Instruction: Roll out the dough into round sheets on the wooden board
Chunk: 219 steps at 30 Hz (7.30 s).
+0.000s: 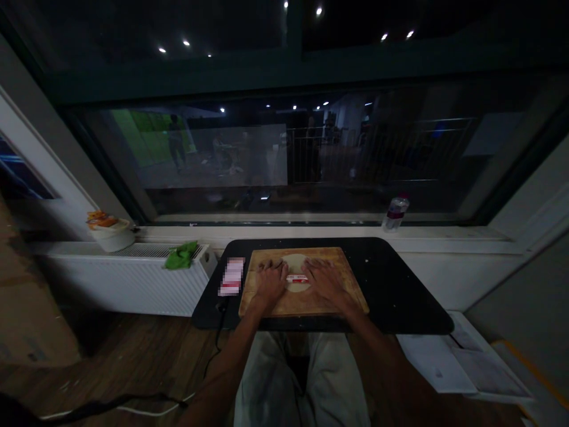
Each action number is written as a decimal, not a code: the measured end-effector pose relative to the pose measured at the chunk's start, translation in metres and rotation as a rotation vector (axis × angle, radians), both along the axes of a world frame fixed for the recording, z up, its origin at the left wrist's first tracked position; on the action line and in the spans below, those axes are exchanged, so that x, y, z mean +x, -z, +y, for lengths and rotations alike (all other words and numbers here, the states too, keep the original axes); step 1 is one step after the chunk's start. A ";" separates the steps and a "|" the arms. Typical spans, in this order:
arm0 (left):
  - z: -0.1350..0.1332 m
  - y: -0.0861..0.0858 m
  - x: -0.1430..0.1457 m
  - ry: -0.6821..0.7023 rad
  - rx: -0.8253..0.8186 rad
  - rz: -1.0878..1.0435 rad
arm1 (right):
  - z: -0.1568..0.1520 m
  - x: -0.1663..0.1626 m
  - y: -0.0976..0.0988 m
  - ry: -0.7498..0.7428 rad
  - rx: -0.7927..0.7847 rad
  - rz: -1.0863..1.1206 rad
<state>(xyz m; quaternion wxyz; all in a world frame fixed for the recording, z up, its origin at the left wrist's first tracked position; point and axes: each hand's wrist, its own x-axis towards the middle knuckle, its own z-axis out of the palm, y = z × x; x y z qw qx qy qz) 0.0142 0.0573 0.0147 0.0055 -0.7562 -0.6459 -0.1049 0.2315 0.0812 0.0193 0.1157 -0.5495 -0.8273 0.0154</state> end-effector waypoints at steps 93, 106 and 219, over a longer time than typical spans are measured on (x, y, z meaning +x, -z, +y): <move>0.175 -0.007 -0.011 -0.096 0.066 -0.041 | 0.170 -0.033 -0.008 0.204 0.021 0.088; 0.193 -0.013 -0.010 -0.203 0.030 -0.086 | 0.194 -0.034 -0.004 0.207 0.073 0.080; -0.011 0.010 0.065 -0.092 -0.025 -0.126 | -0.012 0.044 0.025 0.353 0.115 0.077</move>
